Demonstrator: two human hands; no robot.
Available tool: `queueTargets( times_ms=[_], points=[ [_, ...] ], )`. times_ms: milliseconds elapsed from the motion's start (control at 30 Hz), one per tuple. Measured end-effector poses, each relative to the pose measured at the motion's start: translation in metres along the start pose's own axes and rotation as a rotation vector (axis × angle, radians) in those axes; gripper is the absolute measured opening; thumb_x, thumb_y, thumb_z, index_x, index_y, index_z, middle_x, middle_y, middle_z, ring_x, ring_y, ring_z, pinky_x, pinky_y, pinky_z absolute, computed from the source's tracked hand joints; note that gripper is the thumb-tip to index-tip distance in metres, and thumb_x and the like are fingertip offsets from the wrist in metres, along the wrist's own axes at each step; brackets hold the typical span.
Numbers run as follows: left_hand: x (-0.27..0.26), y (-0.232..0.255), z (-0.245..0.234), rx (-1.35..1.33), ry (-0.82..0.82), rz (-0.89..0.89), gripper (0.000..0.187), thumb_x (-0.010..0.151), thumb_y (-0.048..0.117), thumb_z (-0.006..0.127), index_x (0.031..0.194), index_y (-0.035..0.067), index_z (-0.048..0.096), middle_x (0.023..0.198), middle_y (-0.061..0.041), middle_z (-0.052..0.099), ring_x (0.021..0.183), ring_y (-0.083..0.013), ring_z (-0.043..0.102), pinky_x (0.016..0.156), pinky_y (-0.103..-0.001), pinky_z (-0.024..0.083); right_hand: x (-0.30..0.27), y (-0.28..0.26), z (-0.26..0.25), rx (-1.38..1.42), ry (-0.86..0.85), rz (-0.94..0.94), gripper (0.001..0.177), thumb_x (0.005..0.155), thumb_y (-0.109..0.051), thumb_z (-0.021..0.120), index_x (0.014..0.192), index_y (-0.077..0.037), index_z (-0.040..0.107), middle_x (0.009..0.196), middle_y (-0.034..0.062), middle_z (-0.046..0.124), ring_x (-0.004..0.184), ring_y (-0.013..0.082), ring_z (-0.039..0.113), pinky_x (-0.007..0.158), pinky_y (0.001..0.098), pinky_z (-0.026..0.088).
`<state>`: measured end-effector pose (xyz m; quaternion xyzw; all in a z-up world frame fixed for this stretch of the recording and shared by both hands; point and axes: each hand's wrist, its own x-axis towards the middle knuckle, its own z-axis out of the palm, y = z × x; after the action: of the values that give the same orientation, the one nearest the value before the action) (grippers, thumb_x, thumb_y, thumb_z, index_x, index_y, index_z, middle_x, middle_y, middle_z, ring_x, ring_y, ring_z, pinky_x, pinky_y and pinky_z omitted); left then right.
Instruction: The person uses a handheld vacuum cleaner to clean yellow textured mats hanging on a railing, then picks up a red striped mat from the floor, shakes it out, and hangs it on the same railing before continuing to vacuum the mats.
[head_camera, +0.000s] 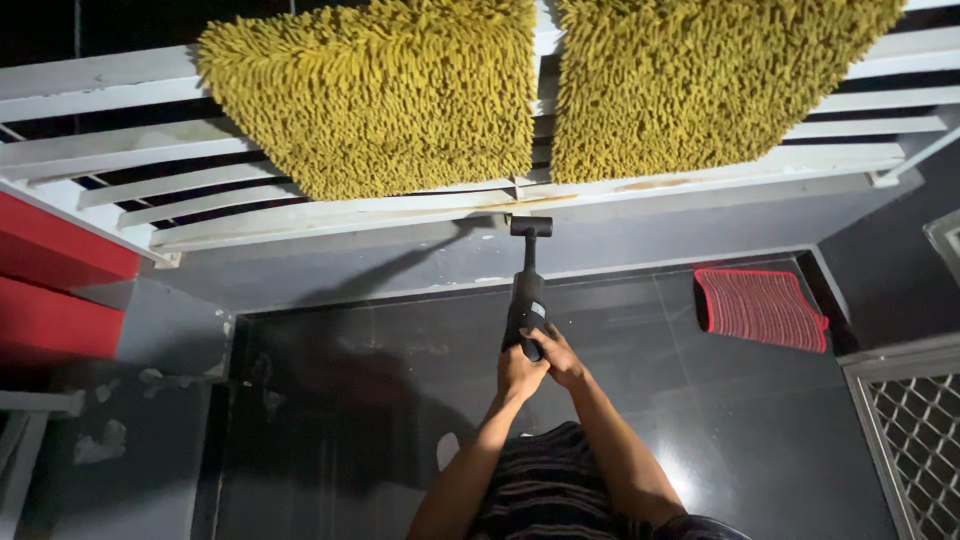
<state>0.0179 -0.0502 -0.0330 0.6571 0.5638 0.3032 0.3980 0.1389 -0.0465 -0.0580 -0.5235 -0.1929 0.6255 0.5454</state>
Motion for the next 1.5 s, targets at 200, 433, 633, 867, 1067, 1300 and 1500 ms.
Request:
queueTargets(
  times_ms=[200, 433, 633, 867, 1067, 1300, 1500],
  points=[
    [-0.025, -0.005, 0.002, -0.031, -0.077, 0.059, 0.052, 0.070, 0.030, 0.084, 0.108, -0.001, 0.069, 0.093, -0.022, 0.074, 0.086, -0.0364, 0.074, 0.074, -0.043, 0.060, -0.027, 0.007, -0.016, -0.068, 0.068, -0.011, 0.092, 0.076, -0.027, 0.086, 0.147, 0.001, 0.035, 0.126, 0.0232, 0.063, 0.112, 0.0314, 0.067, 0.093, 0.0405, 0.057],
    [-0.053, 0.003, -0.002, 0.056, -0.361, -0.035, 0.038, 0.075, 0.029, 0.079, 0.096, -0.001, 0.069, 0.076, -0.016, 0.075, 0.071, -0.0293, 0.075, 0.069, -0.041, 0.059, -0.060, 0.008, -0.020, -0.112, 0.357, 0.063, 0.101, 0.069, -0.042, 0.087, 0.147, -0.003, 0.035, 0.122, 0.0176, 0.062, 0.105, 0.0276, 0.067, 0.084, 0.0425, 0.058],
    [-0.073, 0.026, -0.012, -0.008, -0.526, 0.008, 0.037, 0.075, 0.026, 0.076, 0.098, -0.001, 0.067, 0.075, -0.016, 0.074, 0.068, -0.0279, 0.076, 0.066, -0.041, 0.061, -0.097, 0.014, -0.019, -0.064, 0.510, -0.089, 0.091, 0.068, -0.037, 0.088, 0.140, -0.005, 0.042, 0.116, 0.0181, 0.066, 0.096, 0.0254, 0.070, 0.081, 0.0382, 0.060],
    [-0.095, 0.030, -0.023, 0.267, -0.566, 0.145, 0.055, 0.071, 0.036, 0.082, 0.108, -0.001, 0.065, 0.093, -0.022, 0.074, 0.090, -0.0378, 0.073, 0.081, -0.046, 0.057, -0.139, 0.033, -0.009, 0.099, 0.613, -0.202, 0.069, 0.076, -0.030, 0.084, 0.127, -0.002, 0.049, 0.108, 0.0159, 0.064, 0.092, 0.0242, 0.068, 0.078, 0.0381, 0.059],
    [-0.119, 0.043, -0.031, 0.416, -0.549, 0.192, 0.075, 0.073, 0.037, 0.084, 0.130, 0.003, 0.049, 0.129, -0.021, 0.060, 0.120, -0.0396, 0.060, 0.102, -0.051, 0.047, -0.167, 0.041, -0.001, 0.123, 0.722, -0.323, 0.068, 0.078, -0.029, 0.083, 0.130, -0.004, 0.048, 0.107, 0.0128, 0.064, 0.092, 0.0209, 0.067, 0.077, 0.0353, 0.059],
    [-0.140, 0.047, -0.041, 0.316, -0.531, 0.259, 0.106, 0.065, 0.023, 0.090, 0.151, 0.009, 0.030, 0.149, -0.018, 0.038, 0.134, -0.0417, 0.042, 0.108, -0.051, 0.040, -0.197, 0.053, 0.010, 0.039, 0.814, -0.400, 0.080, 0.073, -0.028, 0.086, 0.136, -0.005, 0.043, 0.111, 0.0139, 0.066, 0.096, 0.0208, 0.068, 0.082, 0.0353, 0.058],
    [-0.142, 0.039, -0.023, 0.310, -0.641, 0.222, 0.108, 0.069, 0.019, 0.084, 0.157, 0.007, 0.023, 0.152, -0.020, 0.039, 0.138, -0.0413, 0.043, 0.114, -0.049, 0.039, -0.204, 0.063, -0.001, 0.007, 0.795, -0.394, 0.082, 0.072, -0.030, 0.089, 0.135, -0.001, 0.045, 0.114, 0.0148, 0.067, 0.099, 0.0205, 0.068, 0.086, 0.0357, 0.058]
  ],
)
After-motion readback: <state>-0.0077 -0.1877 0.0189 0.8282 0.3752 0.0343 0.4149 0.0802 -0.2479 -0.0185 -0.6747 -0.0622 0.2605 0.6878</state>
